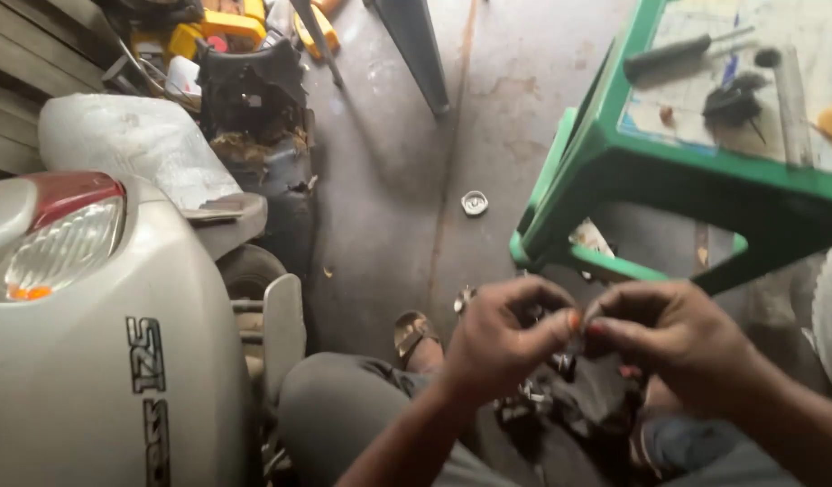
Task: Repairing or cleaning a motorcycle carburetor by inspecting and handling small components.
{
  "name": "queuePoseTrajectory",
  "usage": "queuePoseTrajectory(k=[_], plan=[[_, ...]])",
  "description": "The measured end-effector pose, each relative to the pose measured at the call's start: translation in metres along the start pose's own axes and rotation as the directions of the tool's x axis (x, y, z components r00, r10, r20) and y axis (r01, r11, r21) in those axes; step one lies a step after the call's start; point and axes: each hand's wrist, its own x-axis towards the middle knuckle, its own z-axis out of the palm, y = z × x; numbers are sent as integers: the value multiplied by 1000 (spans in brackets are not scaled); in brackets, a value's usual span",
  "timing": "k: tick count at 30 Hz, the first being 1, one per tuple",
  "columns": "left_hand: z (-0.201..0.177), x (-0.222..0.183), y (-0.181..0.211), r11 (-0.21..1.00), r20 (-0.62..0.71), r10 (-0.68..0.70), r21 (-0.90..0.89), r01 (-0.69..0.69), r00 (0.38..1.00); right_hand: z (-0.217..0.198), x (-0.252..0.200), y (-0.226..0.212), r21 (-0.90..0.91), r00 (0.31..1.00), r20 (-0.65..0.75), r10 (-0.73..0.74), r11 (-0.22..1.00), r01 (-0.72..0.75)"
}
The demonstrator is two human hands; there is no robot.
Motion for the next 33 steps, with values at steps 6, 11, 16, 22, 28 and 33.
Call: queuePoseTrajectory(k=[6, 11, 16, 22, 28, 33], plan=[[6, 9, -51, 982, -74, -104, -167, 91, 992, -6, 22, 26, 24, 997, 84, 1, 1000, -3], [16, 21, -72, 898, -202, -182, -432, 79, 962, -19, 32, 64, 14, 994, -49, -97, 995, 97], [22, 23, -72, 903, -187, -184, -419, 90, 965, -23, 31, 77, 45, 990, -17, -139, 989, 140], [24, 17, -71, 958, -175, -181, -254, 133, 968, -16, 28, 64, 45, 998, -50, -42, 998, 44], [24, 13, -73, 981, -164, -164, -134, 142, 973, -17, 27, 69, 82, 994, 3, -105, 991, 105], [26, 11, -69, 987, -181, -162, -47, 156, 970, -16, 24, 63, 102, 994, 6, -110, 989, 108]])
